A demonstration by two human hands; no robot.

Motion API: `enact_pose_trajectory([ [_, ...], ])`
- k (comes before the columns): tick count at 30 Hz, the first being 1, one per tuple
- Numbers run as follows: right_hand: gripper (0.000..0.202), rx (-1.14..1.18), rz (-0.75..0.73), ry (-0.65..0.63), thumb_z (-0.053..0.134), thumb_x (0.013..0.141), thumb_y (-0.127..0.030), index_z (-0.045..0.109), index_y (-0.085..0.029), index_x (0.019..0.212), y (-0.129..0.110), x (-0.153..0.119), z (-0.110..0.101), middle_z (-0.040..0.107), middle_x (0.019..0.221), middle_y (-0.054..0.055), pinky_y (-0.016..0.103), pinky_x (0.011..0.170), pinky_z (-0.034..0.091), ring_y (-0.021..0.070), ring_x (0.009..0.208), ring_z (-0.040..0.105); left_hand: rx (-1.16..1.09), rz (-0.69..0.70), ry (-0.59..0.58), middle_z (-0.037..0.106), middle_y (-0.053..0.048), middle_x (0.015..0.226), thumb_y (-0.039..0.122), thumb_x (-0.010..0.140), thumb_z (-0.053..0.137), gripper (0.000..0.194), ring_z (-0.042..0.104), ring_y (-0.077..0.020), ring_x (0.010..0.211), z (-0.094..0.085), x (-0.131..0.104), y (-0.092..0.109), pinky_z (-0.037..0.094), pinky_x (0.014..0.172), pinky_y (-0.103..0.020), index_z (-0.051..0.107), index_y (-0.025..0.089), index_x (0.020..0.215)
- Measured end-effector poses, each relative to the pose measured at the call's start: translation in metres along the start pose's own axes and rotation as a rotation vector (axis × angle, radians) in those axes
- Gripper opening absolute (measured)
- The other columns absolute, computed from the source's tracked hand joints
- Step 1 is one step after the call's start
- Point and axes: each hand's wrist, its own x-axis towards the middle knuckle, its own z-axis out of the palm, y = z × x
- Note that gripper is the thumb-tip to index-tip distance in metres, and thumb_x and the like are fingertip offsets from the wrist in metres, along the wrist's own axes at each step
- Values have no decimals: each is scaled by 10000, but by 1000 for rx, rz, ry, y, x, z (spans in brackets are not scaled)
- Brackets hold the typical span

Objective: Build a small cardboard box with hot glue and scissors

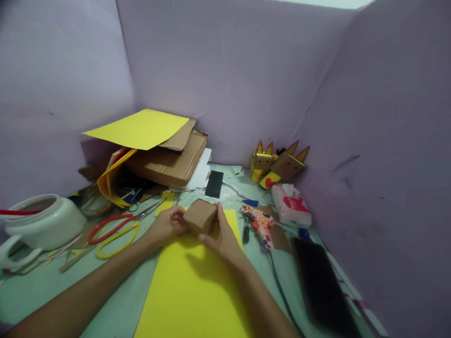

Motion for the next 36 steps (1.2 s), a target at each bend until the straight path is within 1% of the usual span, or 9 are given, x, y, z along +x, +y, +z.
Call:
enact_pose_trajectory([
  [4, 1131, 67, 87, -44, 803, 590, -298, 98, -225, 1472, -6, 4, 2, 339, 1467, 129, 507, 1093, 235, 293, 1325, 359, 60, 22, -30, 534, 58, 563, 174, 507, 690, 291, 509, -102, 480, 8, -7, -1, 403, 469, -208, 480, 180, 709],
  [7, 1065, 62, 87, -21, 798, 572, -223, 202, -212, 1455, -8, 8, 4, 439, 1395, 129, 484, 1065, 302, 292, 1255, 448, 100, 84, -7, 624, -28, 918, 166, 526, 753, 579, 610, -143, 697, 14, -9, 1, 471, 593, -232, 497, 178, 1045],
  [10, 1013, 53, 86, -18, 801, 539, -173, 303, -208, 1420, -9, 11, 3, 492, 1347, 119, 458, 1039, 347, 287, 1212, 485, 57, 136, -149, 575, -114, 1197, 207, 584, 768, 839, 620, -222, 960, 17, -7, 0, 504, 770, -305, 346, 195, 1308],
  [13, 993, 90, 99, -30, 806, 514, -178, 349, -213, 1395, -9, 12, 1, 502, 1335, 117, 447, 1006, 388, 294, 1197, 496, 43, 165, -243, 605, -113, 1185, 216, 624, 753, 721, 590, -258, 1051, 17, -3, -3, 487, 854, -343, 432, 173, 1268],
  [16, 988, 49, 75, -33, 812, 509, -186, 361, -215, 1387, -7, 13, -1, 491, 1344, 123, 447, 1016, 376, 301, 1212, 483, 79, 164, -213, 617, -109, 1169, 205, 599, 770, 716, 591, -266, 1048, 15, 0, -6, 484, 866, -360, 457, 168, 1242],
  [24, 1069, -44, -27, -81, 775, 576, -212, 170, -218, 1457, -8, 8, -1, 371, 1432, 122, 417, 1085, 288, 268, 1314, 370, 58, 114, -193, 593, -114, 1187, 158, 544, 723, 765, 560, -282, 1077, 13, -1, 1, 467, 883, -364, 431, 139, 1252],
  [30, 1000, -434, -40, 44, 752, 580, -271, 249, -222, 1443, -35, 4, -9, 455, 1345, 124, 505, 1045, 324, 333, 1242, 419, 255, 80, -171, 269, -151, 1483, 188, 567, 633, 990, 474, -296, 1163, -5, -5, 15, 462, 868, -381, 175, 221, 1444],
  [33, 962, -527, -125, 18, 733, 571, -201, 299, -227, 1429, -43, 1, -9, 472, 1336, 121, 534, 1073, 265, 354, 1256, 386, 317, 200, -189, 260, -83, 1506, 287, 692, 603, 836, 376, -299, 1261, -8, -9, 17, 391, 963, -413, 228, 281, 1440],
  [36, 971, -470, -218, -52, 664, 562, -83, 275, -257, 1435, -39, -1, -5, 339, 1452, 88, 499, 1120, 188, 311, 1349, 273, 366, 269, -160, 291, -50, 1503, 417, 825, 515, 648, 279, -289, 1340, -1, -9, 12, 249, 1082, -425, 309, 268, 1421],
])
